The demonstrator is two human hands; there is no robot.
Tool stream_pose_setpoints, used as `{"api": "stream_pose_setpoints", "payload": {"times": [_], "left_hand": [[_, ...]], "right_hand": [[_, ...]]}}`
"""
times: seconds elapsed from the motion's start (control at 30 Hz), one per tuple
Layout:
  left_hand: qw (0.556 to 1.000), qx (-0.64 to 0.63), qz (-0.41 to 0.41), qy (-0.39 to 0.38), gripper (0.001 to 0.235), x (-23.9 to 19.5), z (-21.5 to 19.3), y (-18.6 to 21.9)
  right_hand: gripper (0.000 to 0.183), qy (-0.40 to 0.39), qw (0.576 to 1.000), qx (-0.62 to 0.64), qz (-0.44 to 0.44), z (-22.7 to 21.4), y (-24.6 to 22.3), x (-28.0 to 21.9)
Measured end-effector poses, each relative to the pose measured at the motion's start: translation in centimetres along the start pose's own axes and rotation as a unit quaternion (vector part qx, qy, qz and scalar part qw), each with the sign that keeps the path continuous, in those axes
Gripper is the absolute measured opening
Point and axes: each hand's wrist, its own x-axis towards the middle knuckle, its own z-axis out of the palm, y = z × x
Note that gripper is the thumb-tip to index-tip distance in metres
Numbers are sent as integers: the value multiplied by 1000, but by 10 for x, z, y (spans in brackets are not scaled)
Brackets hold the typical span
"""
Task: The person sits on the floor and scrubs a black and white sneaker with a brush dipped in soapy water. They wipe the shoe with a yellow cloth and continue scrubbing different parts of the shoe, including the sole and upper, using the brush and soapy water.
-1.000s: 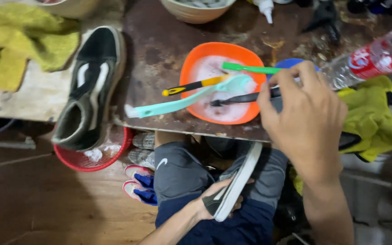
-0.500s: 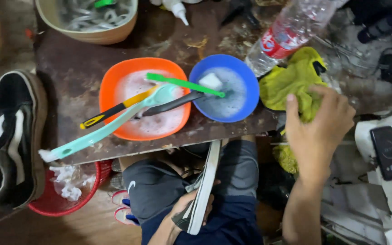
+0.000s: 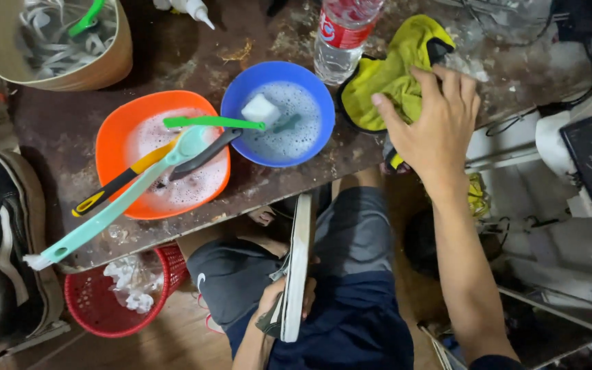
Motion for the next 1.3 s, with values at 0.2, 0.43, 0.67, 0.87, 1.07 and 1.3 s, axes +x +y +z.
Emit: {"api": "stream_pose_setpoints", "payload": {"times": [0.2, 0.43, 0.67, 0.87, 1.07, 1.3], "left_hand": [[999, 22, -30, 22, 74, -6, 3, -3], [998, 23, -6, 50, 81, -22, 46, 1], [931, 309, 167, 97, 76, -24, 51, -9], [894, 323, 308, 44, 54, -22, 99, -3], [840, 420, 332, 89, 54, -43, 149, 14], [795, 445, 369, 184, 38, -55, 168, 19]], "right_hand": [[38, -16, 999, 42, 4, 16, 16, 1], [18, 225, 958, 176, -12, -30, -8, -22], [16, 250, 789, 498, 258, -98, -72, -102], [35, 58, 860, 479, 165, -104, -154, -141], [60, -14, 839, 542, 55, -123, -169, -130], [40, -31, 860, 500, 91, -125, -179, -131]]}}
